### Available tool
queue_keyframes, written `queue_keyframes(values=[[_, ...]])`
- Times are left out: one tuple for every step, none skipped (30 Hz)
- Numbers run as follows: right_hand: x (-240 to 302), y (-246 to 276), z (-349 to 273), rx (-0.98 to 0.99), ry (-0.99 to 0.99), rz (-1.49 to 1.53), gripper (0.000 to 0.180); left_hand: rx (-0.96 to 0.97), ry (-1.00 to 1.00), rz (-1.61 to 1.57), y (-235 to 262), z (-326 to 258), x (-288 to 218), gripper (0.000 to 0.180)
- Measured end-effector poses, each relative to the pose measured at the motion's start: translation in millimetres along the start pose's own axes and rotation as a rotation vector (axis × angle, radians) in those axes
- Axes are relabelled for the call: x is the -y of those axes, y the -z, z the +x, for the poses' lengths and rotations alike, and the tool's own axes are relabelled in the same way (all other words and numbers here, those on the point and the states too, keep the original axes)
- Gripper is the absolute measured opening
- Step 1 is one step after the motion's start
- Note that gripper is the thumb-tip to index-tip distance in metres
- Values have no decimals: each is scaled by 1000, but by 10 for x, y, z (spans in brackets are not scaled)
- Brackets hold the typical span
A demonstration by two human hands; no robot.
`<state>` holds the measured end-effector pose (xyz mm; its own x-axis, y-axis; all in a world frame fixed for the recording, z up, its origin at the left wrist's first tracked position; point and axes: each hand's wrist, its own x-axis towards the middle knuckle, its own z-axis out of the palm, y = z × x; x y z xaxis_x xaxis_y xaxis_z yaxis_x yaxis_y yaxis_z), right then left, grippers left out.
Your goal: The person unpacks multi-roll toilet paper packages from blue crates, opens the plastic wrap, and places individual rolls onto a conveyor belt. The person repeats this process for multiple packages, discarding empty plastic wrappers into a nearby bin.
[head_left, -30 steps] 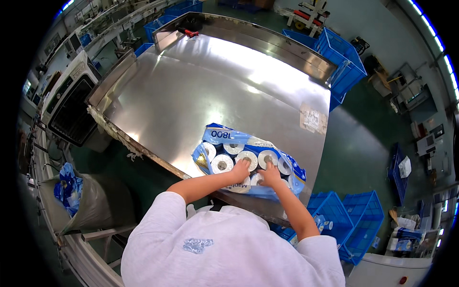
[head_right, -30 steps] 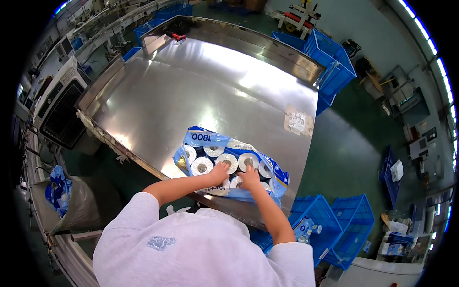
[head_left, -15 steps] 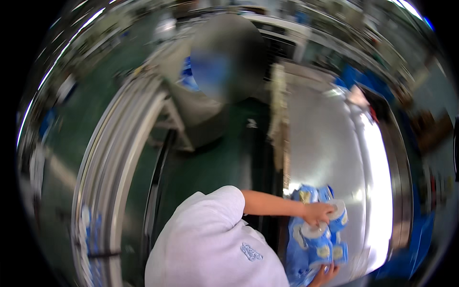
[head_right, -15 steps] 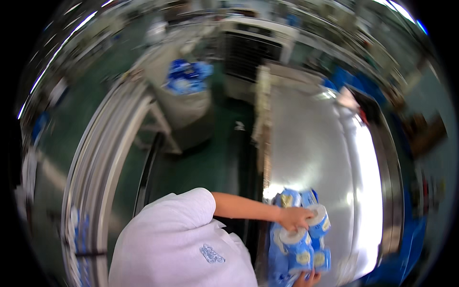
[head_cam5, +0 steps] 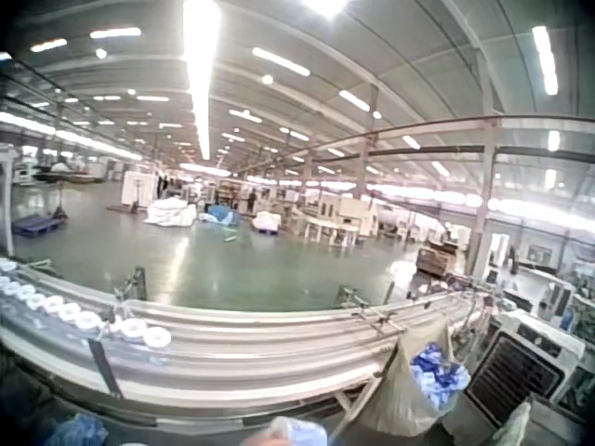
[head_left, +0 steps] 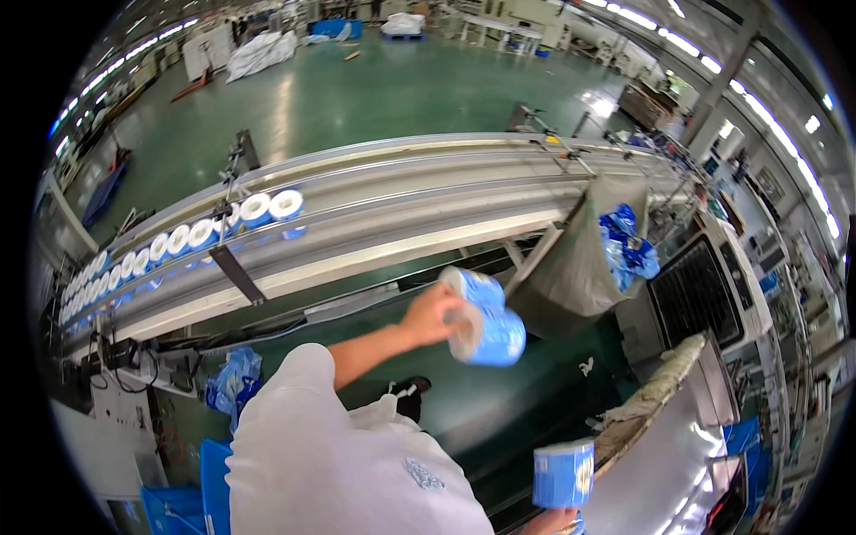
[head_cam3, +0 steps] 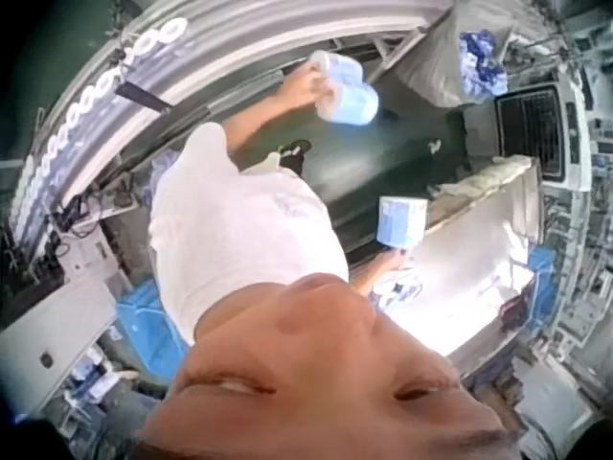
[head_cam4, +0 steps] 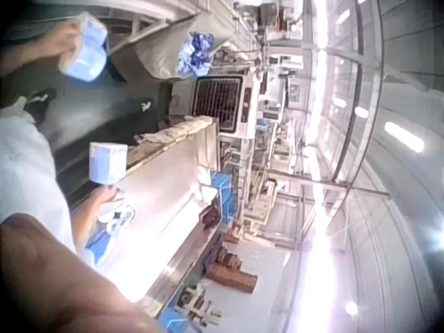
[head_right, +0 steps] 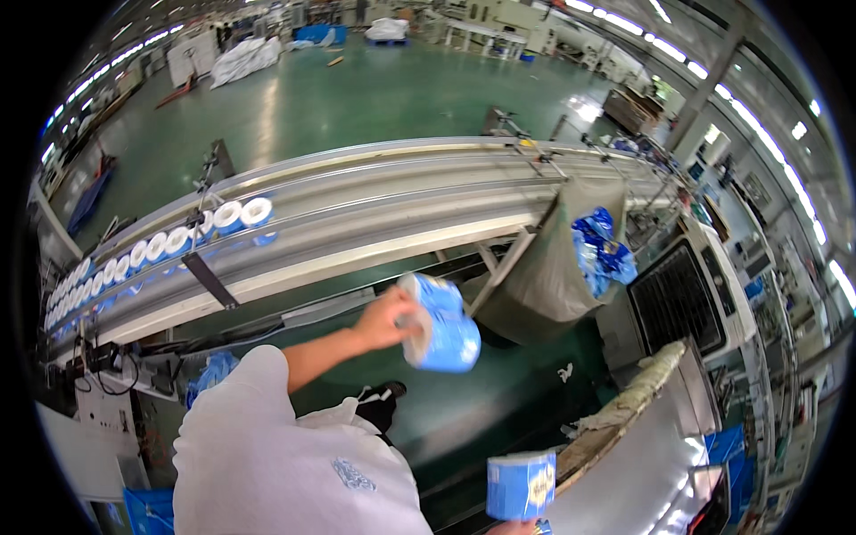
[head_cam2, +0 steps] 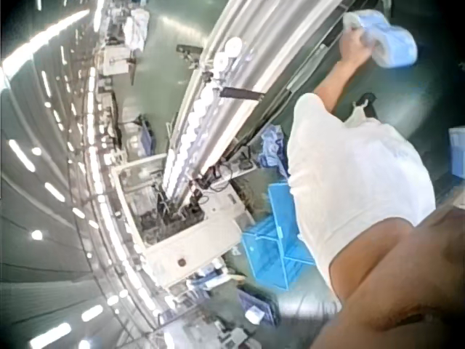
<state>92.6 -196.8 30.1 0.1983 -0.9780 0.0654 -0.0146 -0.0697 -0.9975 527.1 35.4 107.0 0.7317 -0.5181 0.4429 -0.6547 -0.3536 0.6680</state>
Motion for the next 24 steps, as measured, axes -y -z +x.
queue_keyframes(values=[[79, -390, 163, 128, 25, -9, 33, -153, 74, 55, 339, -39, 313, 41], [176, -832, 250, 203, 83, -34, 31, -237, 116, 123, 613, 46, 551, 38], [340, -1277, 321, 314, 131, -74, 30, -302, 161, 121, 909, 172, 778, 37], [490, -1735, 377, 401, 132, -13, 31, -443, 119, 148, 1168, 271, 1031, 37], [523, -2153, 492, 492, 197, -39, 29, -537, 170, 167, 1406, 386, 1324, 38], [675, -2642, 526, 554, 102, 39, 30, -615, 177, 264, 1717, 526, 1542, 38], [706, -3093, 625, 654, 170, 76, 32, -692, 206, 316, 1988, 633, 1741, 39], [713, -3592, 714, 699, 166, 129, 32, -776, 233, 365, 2249, 749, 1969, 39], [936, -4161, 654, 748, 161, 161, 31, -834, 287, 454, 2504, 804, 2256, 39], [962, -4680, 732, 789, 242, 154, 31, -868, 328, 491, 2732, 915, 2438, 39], [991, -5224, 757, 839, 268, 156, 31, -894, 399, 614, 2917, 962, 2644, 40], [1035, -5796, 734, 851, 309, 139, 33, -868, 516, 668, 3077, 1001, 2799, 41], [1045, -6375, 756, 890, 412, 67, 35, -842, 631, 720, 3236, 1045, 2889, 43], [1109, -6912, 706, 857, 545, 64, 36, -810, 712, 753, 3311, 1087, 3002, 43], [1277, -7413, 555, 854, 630, -57, 41, -776, 802, 797, 3389, 1066, 3122, 43], [1481, -7865, 357, 866, 634, -124, 45, -747, 890, 843, 3505, 1065, 3207, 43], [1502, -8293, 284, 861, 719, -154, 47, -753, 902, 831, 3560, 1106, 3267, 42], [1623, -8635, 89, 825, 859, -309, 47, -756, 927, 830, 3603, 1100, 3325, 42], [1667, -8928, -21, 867, 828, -380, 46, -751, 945, 824, 3634, 1142, 3365, 41], [1629, -9226, -91, 876, 921, -505, 44, -737, 928, 832, 3639, 1163, 3433, 41], [1605, -9478, -194, 887, 1020, -629, 42, -714, 941, 818, 3655, 1180, 3501, 41], [1555, -9669, -294, 921, 1031, -795, 43, -690, 953, 801, 3655, 1215, 3577, 42], [1535, -9855, -399, 945, 1046, -959, 44, -673, 961, 781, 3649, 1282, 3674, 43], [1504, -10001, -524, 968, 1060, -1119, 45, -612, 995, 753, 3649, 1359, 3732, 44]])
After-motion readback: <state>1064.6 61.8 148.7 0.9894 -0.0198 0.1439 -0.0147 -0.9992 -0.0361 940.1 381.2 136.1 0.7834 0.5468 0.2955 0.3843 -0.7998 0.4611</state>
